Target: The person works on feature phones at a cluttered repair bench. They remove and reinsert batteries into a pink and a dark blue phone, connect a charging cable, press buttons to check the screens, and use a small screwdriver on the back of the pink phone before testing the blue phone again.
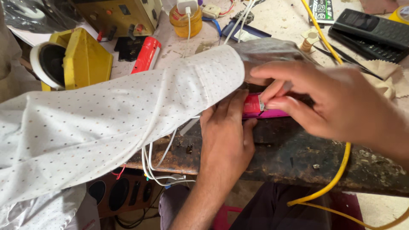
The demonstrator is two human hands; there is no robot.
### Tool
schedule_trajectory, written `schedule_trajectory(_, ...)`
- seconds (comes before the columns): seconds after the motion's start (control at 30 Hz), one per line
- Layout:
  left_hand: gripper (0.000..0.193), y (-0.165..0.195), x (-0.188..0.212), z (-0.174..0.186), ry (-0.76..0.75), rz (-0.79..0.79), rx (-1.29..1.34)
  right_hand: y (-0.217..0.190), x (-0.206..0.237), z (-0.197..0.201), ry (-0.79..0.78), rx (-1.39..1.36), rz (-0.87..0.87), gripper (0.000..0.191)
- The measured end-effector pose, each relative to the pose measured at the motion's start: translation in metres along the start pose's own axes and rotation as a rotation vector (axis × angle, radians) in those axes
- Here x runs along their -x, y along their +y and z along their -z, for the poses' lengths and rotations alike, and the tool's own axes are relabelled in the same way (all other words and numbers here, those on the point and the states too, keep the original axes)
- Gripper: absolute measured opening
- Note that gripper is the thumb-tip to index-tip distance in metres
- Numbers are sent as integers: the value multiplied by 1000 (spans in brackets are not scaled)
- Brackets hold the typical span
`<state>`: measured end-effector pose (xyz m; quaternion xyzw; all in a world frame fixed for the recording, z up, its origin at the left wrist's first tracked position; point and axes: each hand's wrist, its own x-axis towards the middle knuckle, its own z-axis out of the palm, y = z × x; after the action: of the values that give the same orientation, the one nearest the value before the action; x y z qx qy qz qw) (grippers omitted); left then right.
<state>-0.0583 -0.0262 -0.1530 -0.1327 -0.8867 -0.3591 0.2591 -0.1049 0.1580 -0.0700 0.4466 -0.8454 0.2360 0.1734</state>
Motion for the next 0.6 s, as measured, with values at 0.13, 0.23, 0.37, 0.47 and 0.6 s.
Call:
schedule_trajectory(0.13, 61, 1, 0, 3, -46, 42, -39, -4, -7, 1, -4, -62, 144, 57)
schedule_trajectory(0.23, 63, 2, -1, 5, -80, 71, -20, -8, -9, 2, -166, -131, -126, 56)
schedule_trajectory(0.37, 61, 0, 0, 6, -14, -23, -2, -5, -11, 3, -216, -38, -251, 66)
schedule_trajectory(0.47, 61, -1, 1, 5, 0, -38, -8, 1, -7, 6, -146, -215, -125, 58)
schedule_trajectory(0.6, 61, -2, 2, 4, -32, -1, 40, 8, 1, 6, -125, -158, -93, 56)
